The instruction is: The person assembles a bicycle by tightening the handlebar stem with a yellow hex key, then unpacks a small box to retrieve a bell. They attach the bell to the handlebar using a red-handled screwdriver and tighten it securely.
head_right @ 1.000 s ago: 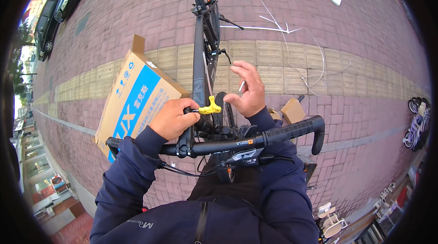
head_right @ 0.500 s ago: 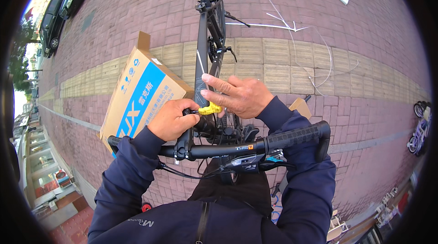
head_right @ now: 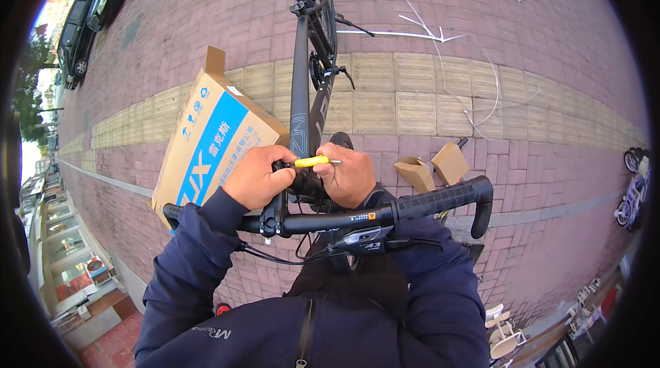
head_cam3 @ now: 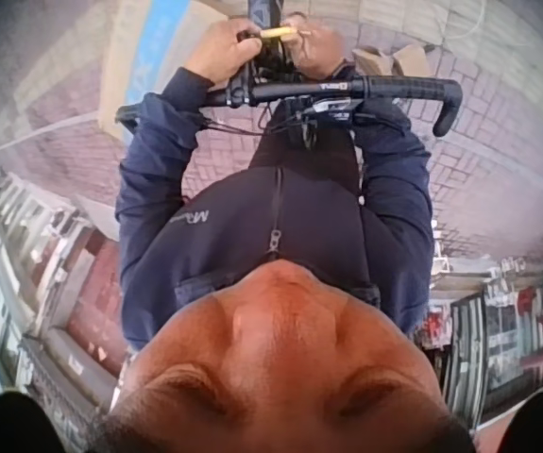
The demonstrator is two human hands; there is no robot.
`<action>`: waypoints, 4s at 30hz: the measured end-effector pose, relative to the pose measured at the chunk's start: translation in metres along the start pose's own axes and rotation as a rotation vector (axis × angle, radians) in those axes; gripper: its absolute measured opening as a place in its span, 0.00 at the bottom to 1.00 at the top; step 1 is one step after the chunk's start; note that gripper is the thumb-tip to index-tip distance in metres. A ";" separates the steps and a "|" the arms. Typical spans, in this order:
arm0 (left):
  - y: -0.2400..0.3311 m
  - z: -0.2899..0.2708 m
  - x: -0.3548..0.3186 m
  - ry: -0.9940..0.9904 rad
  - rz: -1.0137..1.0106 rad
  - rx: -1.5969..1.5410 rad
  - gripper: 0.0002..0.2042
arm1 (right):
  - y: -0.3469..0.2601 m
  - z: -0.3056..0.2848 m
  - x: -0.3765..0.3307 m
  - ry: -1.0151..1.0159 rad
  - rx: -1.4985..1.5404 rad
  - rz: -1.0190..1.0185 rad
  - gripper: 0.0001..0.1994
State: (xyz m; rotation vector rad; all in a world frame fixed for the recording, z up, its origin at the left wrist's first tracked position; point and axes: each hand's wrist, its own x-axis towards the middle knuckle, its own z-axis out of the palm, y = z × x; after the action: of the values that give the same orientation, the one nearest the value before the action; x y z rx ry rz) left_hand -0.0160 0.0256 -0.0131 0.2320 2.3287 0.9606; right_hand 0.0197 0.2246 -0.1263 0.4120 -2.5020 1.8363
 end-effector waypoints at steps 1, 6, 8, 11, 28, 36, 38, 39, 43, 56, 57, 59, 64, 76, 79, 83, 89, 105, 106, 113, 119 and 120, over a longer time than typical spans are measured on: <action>-0.001 0.001 0.001 0.001 0.001 0.000 0.15 | -0.006 -0.002 -0.006 -0.062 -0.042 0.125 0.28; -0.004 0.002 0.003 0.019 0.058 -0.013 0.17 | -0.020 -0.016 -0.006 -0.139 0.003 0.256 0.29; -0.004 0.001 0.003 0.034 0.073 -0.022 0.17 | -0.016 -0.018 -0.002 -0.155 0.203 0.235 0.26; -0.005 0.000 0.001 0.007 -0.010 -0.112 0.16 | -0.007 -0.013 0.002 -0.184 0.436 0.231 0.21; -0.007 0.001 0.005 0.031 0.101 -0.148 0.19 | -0.005 -0.028 0.015 -0.109 0.190 -0.198 0.12; -0.008 0.001 0.004 0.026 0.120 -0.167 0.18 | -0.003 -0.026 0.017 -0.146 0.151 -0.233 0.15; -0.008 0.000 0.003 0.025 0.120 -0.156 0.18 | -0.004 -0.026 0.017 -0.149 0.144 -0.233 0.15; -0.008 0.000 0.003 0.023 0.116 -0.160 0.18 | -0.004 -0.026 0.017 -0.163 0.144 -0.222 0.16; -0.009 -0.001 0.003 0.027 0.134 -0.163 0.17 | -0.006 -0.027 0.019 -0.190 0.116 -0.216 0.16; -0.015 0.002 0.003 0.023 0.102 -0.237 0.18 | 0.008 -0.023 0.027 -0.199 -0.102 -0.401 0.21; -0.015 0.002 0.003 0.020 0.097 -0.224 0.18 | 0.011 -0.021 0.028 -0.192 -0.084 -0.399 0.21; -0.013 0.000 0.002 0.019 0.093 -0.201 0.18 | 0.017 -0.020 0.030 -0.165 -0.060 -0.415 0.22; -0.007 -0.006 0.001 -0.069 -0.015 -0.098 0.17 | 0.037 -0.014 0.042 -0.108 -0.178 -0.438 0.20; 0.002 0.000 0.008 0.031 0.063 0.013 0.15 | 0.057 0.031 0.040 0.271 -0.246 -0.171 0.07; 0.003 0.000 0.010 0.032 0.008 0.021 0.15 | 0.056 0.033 0.032 0.241 -0.218 -0.089 0.05; 0.006 0.003 0.011 0.036 -0.002 0.047 0.15 | 0.052 0.032 0.015 0.179 -0.201 0.052 0.04; 0.004 0.008 0.012 0.011 0.000 0.025 0.16 | 0.035 0.032 -0.026 0.219 -0.174 0.257 0.05; -0.008 0.009 0.016 0.037 0.015 -0.064 0.14 | -0.035 0.006 -0.062 -0.111 -0.244 0.386 0.19; -0.009 0.008 0.015 0.092 0.105 0.113 0.15 | -0.031 0.005 -0.057 -0.120 -0.162 0.460 0.17; -0.023 0.015 0.016 0.065 0.088 0.051 0.15 | 0.004 0.025 -0.018 0.087 0.593 0.233 0.14; -0.051 0.021 0.032 0.036 0.367 0.030 0.17 | 0.013 0.019 -0.016 0.095 0.604 0.148 0.21; -0.053 0.022 0.033 0.021 0.353 0.024 0.17 | 0.016 0.017 -0.015 0.095 0.612 0.155 0.21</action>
State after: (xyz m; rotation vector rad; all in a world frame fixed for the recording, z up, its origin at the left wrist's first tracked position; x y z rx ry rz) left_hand -0.0264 0.0126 -0.0775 0.6630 2.3644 1.1043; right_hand 0.0336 0.2160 -0.1493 0.1236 -1.9113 2.5954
